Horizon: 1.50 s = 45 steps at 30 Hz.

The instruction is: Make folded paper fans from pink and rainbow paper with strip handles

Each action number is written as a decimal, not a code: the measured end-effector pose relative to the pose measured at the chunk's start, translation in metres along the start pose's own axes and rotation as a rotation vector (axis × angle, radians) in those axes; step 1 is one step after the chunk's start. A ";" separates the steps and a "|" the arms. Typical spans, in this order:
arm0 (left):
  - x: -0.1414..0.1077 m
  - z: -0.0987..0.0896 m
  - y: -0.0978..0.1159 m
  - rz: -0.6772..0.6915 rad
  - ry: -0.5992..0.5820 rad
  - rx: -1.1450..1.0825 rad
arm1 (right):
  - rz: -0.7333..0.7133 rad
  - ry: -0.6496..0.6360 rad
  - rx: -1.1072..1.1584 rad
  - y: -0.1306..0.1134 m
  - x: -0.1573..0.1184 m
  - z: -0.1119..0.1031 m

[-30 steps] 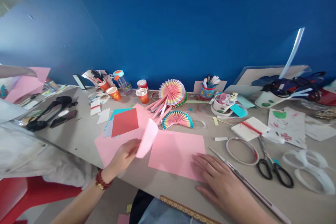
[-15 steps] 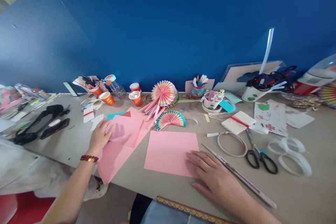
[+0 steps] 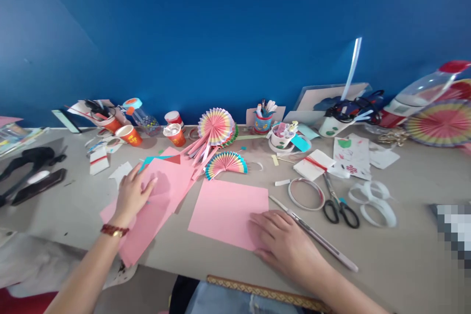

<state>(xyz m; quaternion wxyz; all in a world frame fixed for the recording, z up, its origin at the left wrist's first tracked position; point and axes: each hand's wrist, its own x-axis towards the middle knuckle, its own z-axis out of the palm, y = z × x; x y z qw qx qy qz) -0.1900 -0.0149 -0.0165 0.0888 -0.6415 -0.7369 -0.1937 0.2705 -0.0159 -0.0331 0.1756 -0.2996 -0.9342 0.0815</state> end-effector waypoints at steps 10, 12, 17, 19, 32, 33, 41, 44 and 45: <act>-0.076 -0.012 0.182 0.872 -0.550 -0.278 | -0.015 -0.124 0.119 -0.017 0.000 -0.015; -0.074 -0.008 0.180 0.821 -0.579 -0.310 | -0.013 -0.101 0.124 -0.014 -0.004 -0.020; -0.051 0.004 0.167 0.686 -0.485 -0.236 | 0.013 -0.038 0.038 -0.001 -0.013 -0.017; -0.042 0.012 0.168 0.688 -0.454 -0.183 | 0.034 -0.041 0.023 -0.002 -0.018 -0.017; -0.036 0.012 0.192 0.909 -0.491 -0.411 | -0.045 -0.190 0.063 -0.009 -0.031 -0.036; -0.038 0.009 0.192 0.934 -0.497 -0.407 | -0.051 -0.191 0.052 -0.008 -0.029 -0.034; -0.081 -0.007 0.183 0.869 -0.583 -0.379 | -0.051 -0.012 0.004 -0.007 -0.016 -0.023; -0.094 -0.009 0.177 0.700 -0.585 -0.468 | 0.019 -0.017 0.209 -0.009 -0.015 -0.034; -0.095 -0.010 0.175 0.633 -0.597 -0.521 | 0.031 -0.038 0.293 -0.010 -0.015 -0.038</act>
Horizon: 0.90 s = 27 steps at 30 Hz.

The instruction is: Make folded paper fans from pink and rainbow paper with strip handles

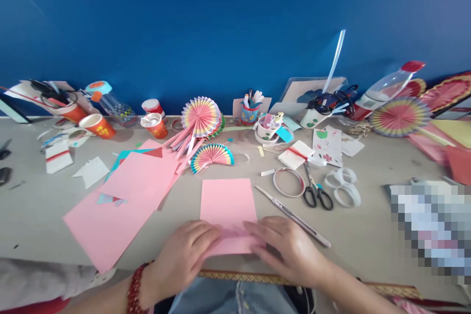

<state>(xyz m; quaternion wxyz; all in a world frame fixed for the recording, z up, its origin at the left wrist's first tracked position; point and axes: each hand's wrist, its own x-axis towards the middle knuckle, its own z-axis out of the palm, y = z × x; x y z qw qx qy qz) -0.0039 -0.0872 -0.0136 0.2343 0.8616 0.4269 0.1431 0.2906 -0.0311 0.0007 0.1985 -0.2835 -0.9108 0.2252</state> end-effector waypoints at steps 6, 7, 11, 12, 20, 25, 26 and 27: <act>0.025 -0.014 -0.011 -0.329 0.091 -0.288 | 0.222 0.039 0.124 0.002 0.009 0.003; 0.031 -0.015 -0.015 -0.358 0.094 -0.309 | 0.306 0.094 0.085 0.005 0.012 0.008; 0.038 -0.011 -0.031 -0.383 0.138 -0.394 | 0.280 0.119 -0.082 0.019 0.026 0.025; 0.035 -0.011 -0.032 -0.380 0.171 -0.388 | 0.246 0.109 -0.123 0.022 0.029 0.027; 0.015 -0.017 -0.005 0.076 0.144 0.292 | 0.282 0.060 -0.159 0.035 0.046 0.029; 0.028 -0.003 -0.002 0.118 -0.048 0.370 | 0.316 0.051 -0.105 0.039 0.055 0.027; 0.029 0.000 -0.004 0.103 -0.056 0.371 | 0.314 0.052 -0.098 0.040 0.057 0.027; 0.030 0.002 -0.006 0.092 -0.068 0.370 | 0.310 0.051 -0.097 0.040 0.059 0.027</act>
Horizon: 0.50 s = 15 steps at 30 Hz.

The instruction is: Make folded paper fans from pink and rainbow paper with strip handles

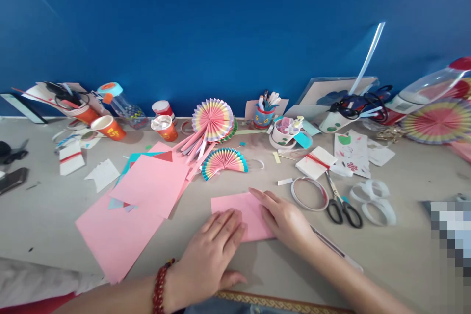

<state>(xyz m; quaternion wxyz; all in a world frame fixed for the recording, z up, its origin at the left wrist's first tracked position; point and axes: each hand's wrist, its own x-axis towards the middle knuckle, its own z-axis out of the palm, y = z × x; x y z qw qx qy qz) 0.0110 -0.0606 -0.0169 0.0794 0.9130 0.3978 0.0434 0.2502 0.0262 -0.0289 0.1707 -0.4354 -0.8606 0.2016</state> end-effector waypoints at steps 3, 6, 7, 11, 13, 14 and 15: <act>-0.001 0.004 -0.002 -0.002 -0.027 -0.009 | -0.015 -0.001 -0.041 0.000 0.003 0.002; -0.003 0.005 -0.003 0.007 -0.016 -0.014 | -0.012 0.009 -0.136 0.000 0.004 0.006; -0.003 0.005 -0.003 0.011 -0.008 -0.014 | -0.013 0.011 -0.163 0.000 0.004 0.007; -0.002 0.006 -0.006 0.020 0.009 -0.030 | -0.042 0.009 -0.201 0.001 0.004 0.008; -0.002 0.006 -0.007 0.016 0.020 -0.054 | -0.050 0.008 -0.203 0.001 0.005 0.008; -0.002 0.006 -0.008 0.015 0.027 -0.066 | -0.051 0.009 -0.206 0.002 0.005 0.008; -0.002 0.006 -0.009 0.017 0.032 -0.075 | -0.052 0.009 -0.211 0.002 0.005 0.008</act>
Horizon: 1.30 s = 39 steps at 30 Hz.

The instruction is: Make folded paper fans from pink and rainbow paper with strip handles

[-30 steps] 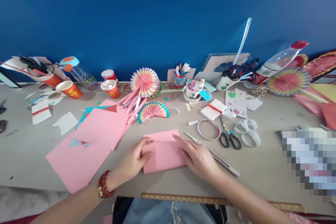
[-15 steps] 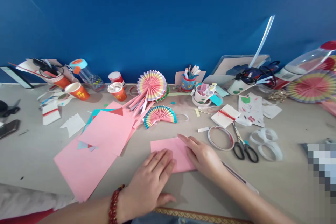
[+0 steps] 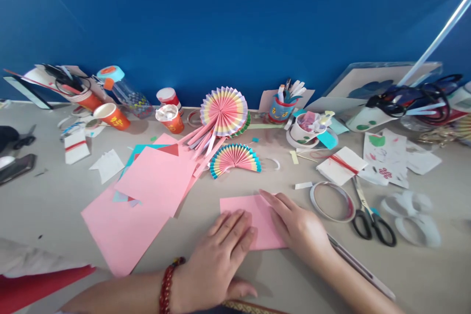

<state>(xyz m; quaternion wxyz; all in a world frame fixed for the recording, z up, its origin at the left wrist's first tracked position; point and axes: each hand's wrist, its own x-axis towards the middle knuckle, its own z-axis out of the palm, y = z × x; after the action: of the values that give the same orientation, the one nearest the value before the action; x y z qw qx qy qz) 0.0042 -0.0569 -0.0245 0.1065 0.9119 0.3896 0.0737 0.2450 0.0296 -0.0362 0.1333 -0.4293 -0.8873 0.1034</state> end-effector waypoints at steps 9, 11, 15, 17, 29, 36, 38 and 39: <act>0.001 -0.004 -0.004 0.012 -0.021 -0.014 | 0.004 -0.015 -0.008 0.004 0.000 0.001; 0.001 -0.005 -0.004 0.010 -0.029 -0.019 | 0.007 -0.011 -0.008 0.005 0.000 0.001; 0.002 -0.006 -0.004 0.007 -0.033 -0.028 | 0.013 -0.027 0.001 0.005 0.000 0.001; 0.002 -0.006 -0.004 0.005 -0.031 -0.035 | 0.019 -0.031 0.010 0.005 0.000 0.001; 0.002 -0.005 -0.003 0.007 -0.024 0.027 | 0.053 -0.012 -0.029 0.001 0.001 0.000; 0.004 -0.001 -0.001 0.005 0.001 0.112 | 0.146 0.026 -0.093 -0.005 -0.004 -0.006; 0.004 0.001 -0.002 0.013 0.020 0.132 | 0.171 0.026 -0.094 -0.005 -0.005 -0.008; 0.005 0.002 -0.002 0.019 0.032 0.137 | 0.177 0.026 -0.089 -0.004 -0.005 -0.008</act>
<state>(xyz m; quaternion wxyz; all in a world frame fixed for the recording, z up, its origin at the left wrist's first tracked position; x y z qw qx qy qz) 0.0064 -0.0525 -0.0268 0.0371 0.9194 0.3865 0.0624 0.2474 0.0238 -0.0278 0.1161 -0.5127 -0.8478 0.0697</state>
